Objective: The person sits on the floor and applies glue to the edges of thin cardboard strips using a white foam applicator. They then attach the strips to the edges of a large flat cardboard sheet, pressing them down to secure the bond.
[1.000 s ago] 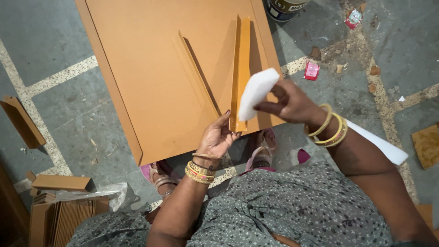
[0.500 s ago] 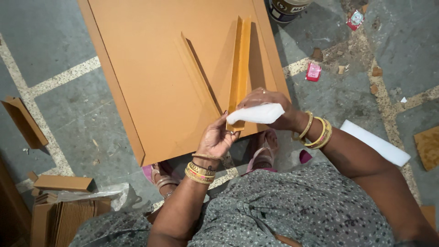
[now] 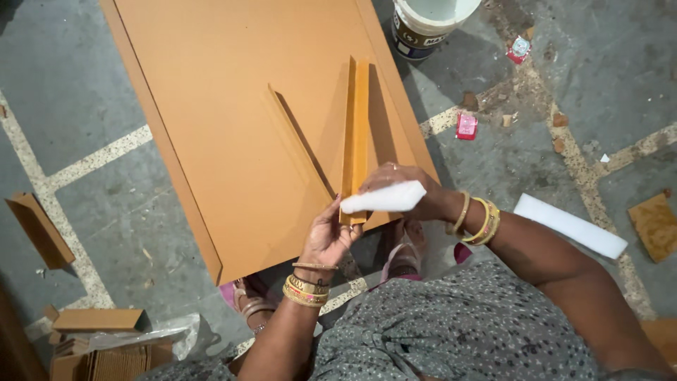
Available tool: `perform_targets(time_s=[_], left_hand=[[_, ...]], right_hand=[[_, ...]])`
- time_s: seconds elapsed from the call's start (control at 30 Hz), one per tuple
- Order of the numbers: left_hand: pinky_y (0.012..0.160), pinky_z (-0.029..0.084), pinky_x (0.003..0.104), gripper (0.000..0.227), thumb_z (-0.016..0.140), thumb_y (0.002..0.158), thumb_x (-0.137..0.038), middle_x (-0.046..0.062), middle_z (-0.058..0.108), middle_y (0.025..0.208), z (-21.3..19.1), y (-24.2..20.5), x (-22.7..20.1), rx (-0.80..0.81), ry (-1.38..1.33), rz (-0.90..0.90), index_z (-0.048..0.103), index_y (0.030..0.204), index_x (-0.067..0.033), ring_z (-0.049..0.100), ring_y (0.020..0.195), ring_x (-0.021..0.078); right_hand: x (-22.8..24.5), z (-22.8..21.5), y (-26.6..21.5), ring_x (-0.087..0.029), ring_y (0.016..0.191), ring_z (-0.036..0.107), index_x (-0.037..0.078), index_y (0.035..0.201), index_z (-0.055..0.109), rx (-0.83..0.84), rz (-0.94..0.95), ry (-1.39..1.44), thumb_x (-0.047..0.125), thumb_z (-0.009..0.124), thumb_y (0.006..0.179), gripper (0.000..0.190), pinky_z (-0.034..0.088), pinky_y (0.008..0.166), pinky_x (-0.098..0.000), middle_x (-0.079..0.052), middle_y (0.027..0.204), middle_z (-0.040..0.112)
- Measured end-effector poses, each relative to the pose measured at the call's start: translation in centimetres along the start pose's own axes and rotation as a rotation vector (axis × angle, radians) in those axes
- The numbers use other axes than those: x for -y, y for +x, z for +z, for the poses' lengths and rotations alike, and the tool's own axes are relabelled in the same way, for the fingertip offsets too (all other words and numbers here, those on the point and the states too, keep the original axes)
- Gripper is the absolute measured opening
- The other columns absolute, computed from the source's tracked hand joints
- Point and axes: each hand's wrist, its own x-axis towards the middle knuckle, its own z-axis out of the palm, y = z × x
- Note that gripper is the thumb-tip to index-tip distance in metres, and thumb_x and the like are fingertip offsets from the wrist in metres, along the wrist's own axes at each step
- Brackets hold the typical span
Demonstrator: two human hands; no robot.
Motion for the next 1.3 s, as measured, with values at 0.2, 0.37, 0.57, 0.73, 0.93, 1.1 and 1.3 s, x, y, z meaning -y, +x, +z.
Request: perform_targets(time_s=[0.2, 0.37, 0.57, 0.73, 0.93, 1.1, 1.3], left_hand=[[0.081, 0.062, 0.039, 0.045, 0.050, 0.107, -0.030, 0.027, 0.060, 0.135, 2.2, -0.9, 0.0, 0.131, -0.112, -0.068, 0.053, 0.140, -0.0007, 0.067, 0.108, 0.0328], [0.085, 0.060, 0.042, 0.037, 0.051, 0.107, -0.031, 0.025, 0.060, 0.133, 0.4, -0.5, 0.1, 0.130, -0.264, -0.096, 0.057, 0.130, -0.0037, 0.064, 0.108, 0.0319], [0.086, 0.059, 0.041, 0.038, 0.053, 0.108, -0.034, 0.023, 0.064, 0.126, -1.4, -0.4, -0.5, 0.084, -0.257, -0.109, 0.059, 0.128, -0.0025, 0.064, 0.107, 0.0315], [0.084, 0.058, 0.040, 0.042, 0.053, 0.109, -0.034, 0.024, 0.066, 0.124, -2.0, -0.6, -0.7, 0.102, -0.288, -0.135, 0.056, 0.130, 0.0014, 0.066, 0.106, 0.0304], [0.086, 0.060, 0.045, 0.035, 0.054, 0.107, -0.032, 0.023, 0.066, 0.129, -3.2, -0.6, -1.0, 0.017, -0.088, -0.084, 0.056, 0.131, -0.0067, 0.072, 0.105, 0.0284], [0.087, 0.061, 0.045, 0.040, 0.056, 0.107, -0.031, 0.025, 0.065, 0.130, -3.8, -0.2, -0.7, -0.017, -0.098, -0.101, 0.054, 0.134, -0.0021, 0.071, 0.104, 0.0301], [0.086, 0.061, 0.041, 0.035, 0.056, 0.104, -0.026, 0.025, 0.066, 0.129, -1.6, 0.1, -0.7, -0.080, 0.134, 0.030, 0.054, 0.133, -0.0067, 0.071, 0.106, 0.0279]], right_hand=[[-4.3, 0.8, 0.4, -0.031, 0.107, 0.071, 0.005, 0.115, 0.067, -0.144, -0.014, -0.188, 0.002, 0.071, 0.093, 0.023, 0.058, 0.092, -0.0400, -0.012, 0.113, 0.072], [-7.8, 1.1, 1.8, -0.027, 0.108, 0.071, 0.003, 0.116, 0.067, -0.354, 0.072, -0.078, -0.002, 0.070, 0.095, 0.022, 0.058, 0.093, -0.0366, -0.011, 0.114, 0.072], [-14.3, -0.3, 5.8, -0.018, 0.107, 0.069, 0.001, 0.117, 0.067, -0.552, 0.194, -0.029, -0.002, 0.079, 0.093, 0.027, 0.060, 0.092, -0.0329, -0.009, 0.114, 0.071], [-19.6, -2.0, 8.9, -0.019, 0.103, 0.071, 0.000, 0.115, 0.067, -0.704, 0.204, -0.104, -0.004, 0.081, 0.088, 0.031, 0.059, 0.092, -0.0324, -0.010, 0.110, 0.074], [-24.1, -3.8, 10.5, -0.018, 0.097, 0.075, -0.001, 0.111, 0.067, -0.763, 0.211, -0.274, -0.004, 0.080, 0.093, 0.023, 0.059, 0.087, -0.0308, -0.009, 0.103, 0.076], [-27.0, -4.4, 11.2, -0.015, 0.092, 0.075, -0.003, 0.110, 0.070, -0.839, 0.315, -0.065, -0.001, 0.079, 0.091, 0.021, 0.062, 0.079, -0.0288, -0.007, 0.101, 0.077], [-25.6, -6.8, 10.1, -0.015, 0.099, 0.073, -0.005, 0.114, 0.067, -0.972, 0.232, 0.114, -0.007, 0.075, 0.094, 0.021, 0.062, 0.088, -0.0296, -0.008, 0.108, 0.074]])
